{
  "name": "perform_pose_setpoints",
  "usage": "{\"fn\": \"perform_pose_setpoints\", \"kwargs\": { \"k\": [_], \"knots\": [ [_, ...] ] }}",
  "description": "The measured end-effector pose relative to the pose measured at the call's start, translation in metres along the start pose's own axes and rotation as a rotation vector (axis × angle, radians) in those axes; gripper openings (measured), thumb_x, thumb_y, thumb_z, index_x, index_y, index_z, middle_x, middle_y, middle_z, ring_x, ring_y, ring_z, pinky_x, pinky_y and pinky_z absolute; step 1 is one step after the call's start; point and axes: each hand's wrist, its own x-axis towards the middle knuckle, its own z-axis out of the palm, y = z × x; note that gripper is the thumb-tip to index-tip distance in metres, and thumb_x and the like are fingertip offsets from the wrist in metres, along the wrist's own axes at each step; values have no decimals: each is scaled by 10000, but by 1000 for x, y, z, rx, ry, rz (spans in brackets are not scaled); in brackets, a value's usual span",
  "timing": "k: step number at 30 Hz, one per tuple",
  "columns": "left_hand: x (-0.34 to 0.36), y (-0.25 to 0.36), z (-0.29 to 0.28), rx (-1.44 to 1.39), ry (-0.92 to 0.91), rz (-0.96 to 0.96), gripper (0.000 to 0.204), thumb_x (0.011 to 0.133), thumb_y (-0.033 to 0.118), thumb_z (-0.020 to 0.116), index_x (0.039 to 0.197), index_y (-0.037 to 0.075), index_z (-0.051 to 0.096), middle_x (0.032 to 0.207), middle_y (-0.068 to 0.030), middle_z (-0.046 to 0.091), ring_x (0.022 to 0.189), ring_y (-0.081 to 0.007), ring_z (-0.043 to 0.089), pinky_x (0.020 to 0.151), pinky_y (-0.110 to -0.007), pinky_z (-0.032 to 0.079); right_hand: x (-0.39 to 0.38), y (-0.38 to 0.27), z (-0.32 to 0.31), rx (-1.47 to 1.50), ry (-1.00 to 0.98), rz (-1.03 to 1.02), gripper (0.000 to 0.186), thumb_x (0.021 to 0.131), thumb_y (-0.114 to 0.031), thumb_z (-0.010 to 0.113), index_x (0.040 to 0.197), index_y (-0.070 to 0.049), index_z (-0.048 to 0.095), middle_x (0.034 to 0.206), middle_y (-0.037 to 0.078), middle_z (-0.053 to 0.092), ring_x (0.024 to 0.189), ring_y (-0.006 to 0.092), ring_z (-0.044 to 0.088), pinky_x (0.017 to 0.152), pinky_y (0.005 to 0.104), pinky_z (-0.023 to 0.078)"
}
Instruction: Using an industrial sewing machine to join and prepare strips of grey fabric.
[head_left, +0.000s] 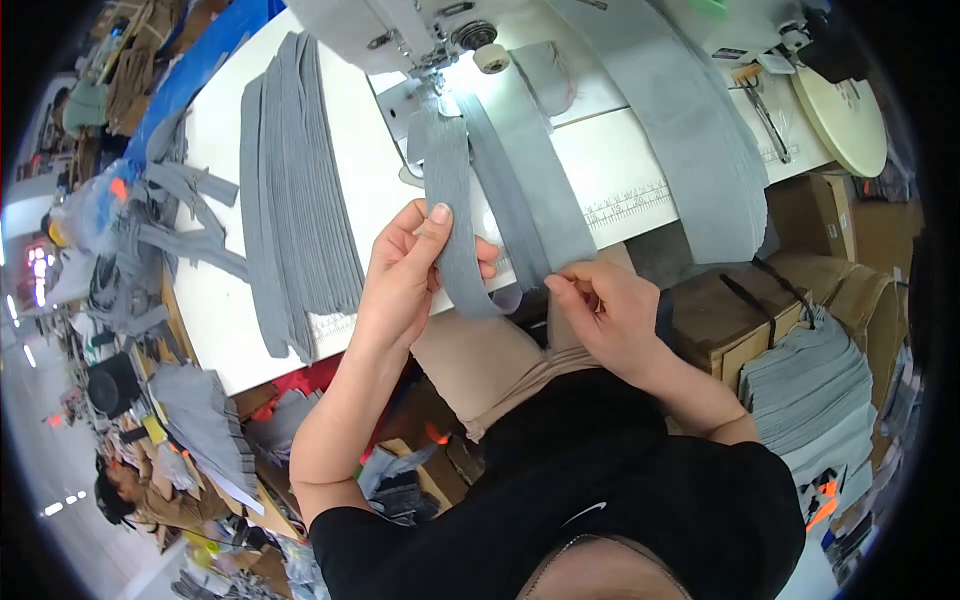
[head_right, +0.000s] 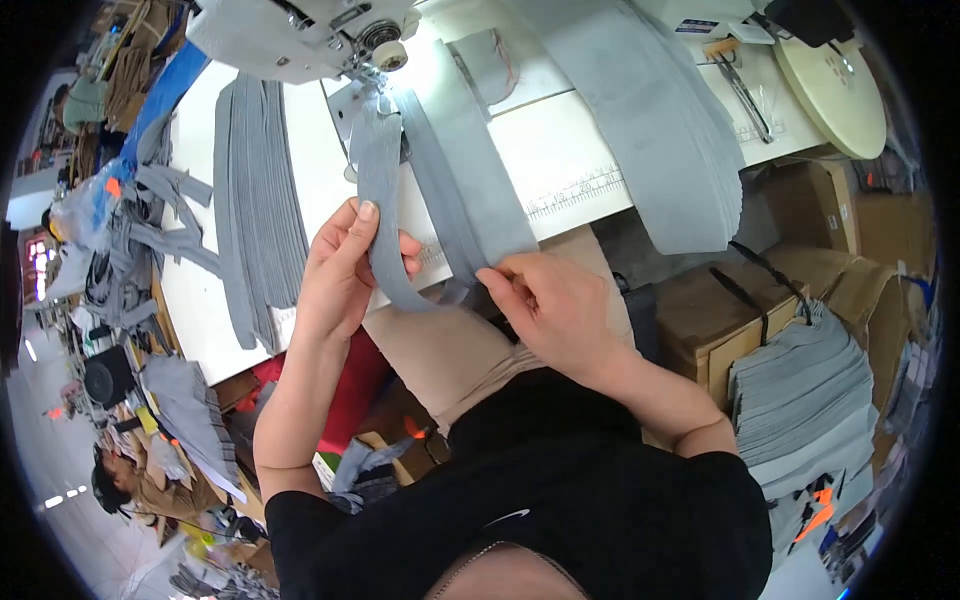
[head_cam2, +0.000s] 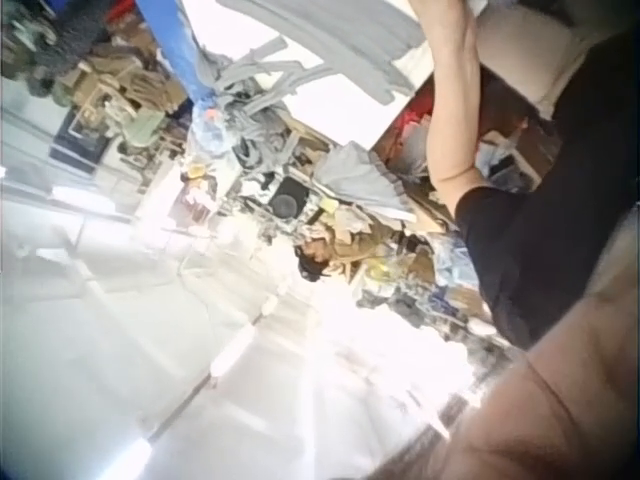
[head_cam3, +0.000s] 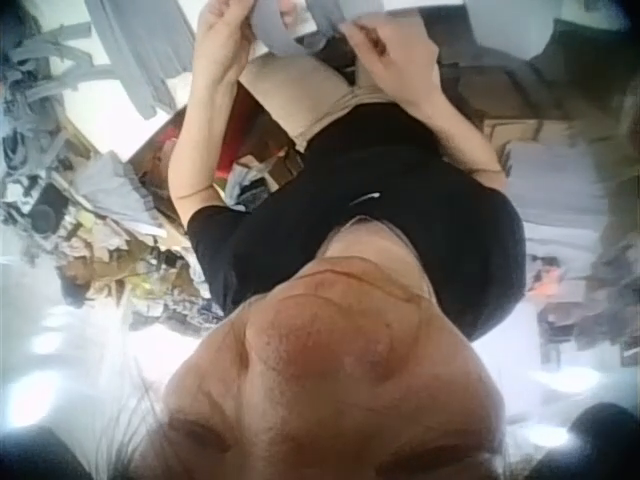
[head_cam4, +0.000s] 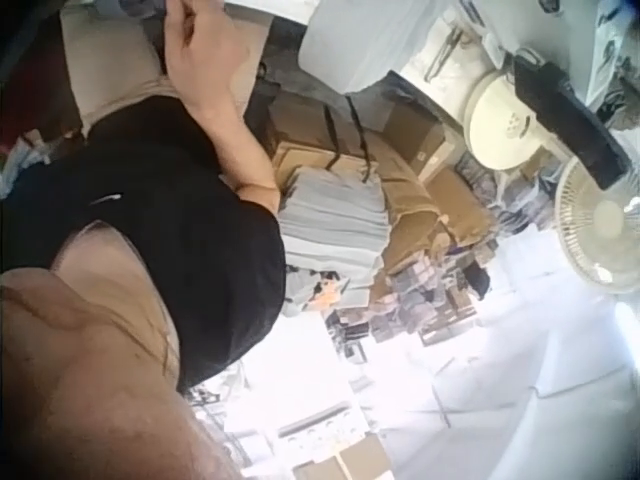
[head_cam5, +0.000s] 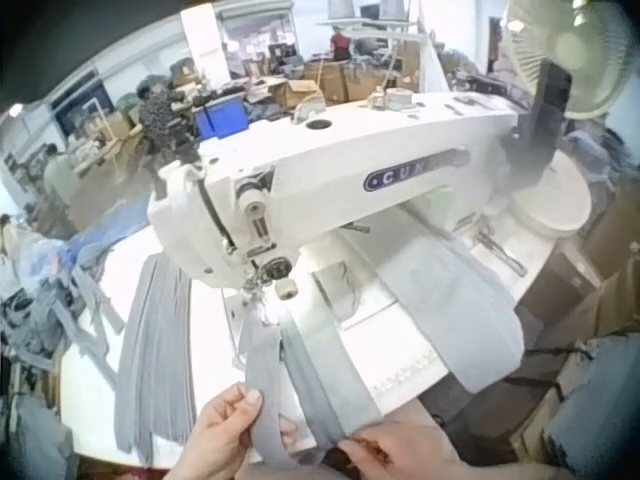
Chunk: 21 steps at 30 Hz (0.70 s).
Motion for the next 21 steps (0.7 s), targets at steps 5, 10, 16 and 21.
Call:
{"fn": "perform_pose_setpoints", "kwargs": {
  "k": [5,10,16,21],
  "knots": [
    [-17,-9,0,-139,-65,23,266,1083,288,558,1197,49,563,906,-164,760,794,-221,752,755,-329,609,-10,12,11,198,-269,370,234,877,-207,823,871,-27,674,562,49,534,482,159,522,480,309,399],
    [-37,-19,-1,-35,-2,57,299,1047,224,625,1274,55,529,1011,-196,762,855,-230,757,788,-322,596,-16,12,-2,486,-453,449,226,918,-190,800,851,-17,672,580,-29,482,534,44,400,485,265,327],
    [-52,-30,0,-100,-41,75,306,1046,248,627,1271,53,554,1040,-199,762,867,-221,760,802,-330,602,-17,1,-31,700,-380,589,269,960,-184,766,789,-18,642,635,-107,398,590,14,321,520,239,264],
    [-61,-49,1,-157,-64,59,279,1058,255,606,1247,52,579,1047,-197,761,888,-219,760,821,-336,606,-21,-1,-24,586,-412,531,308,961,-183,764,755,-23,599,639,-105,372,613,15,307,529,238,258]
  ]
}}
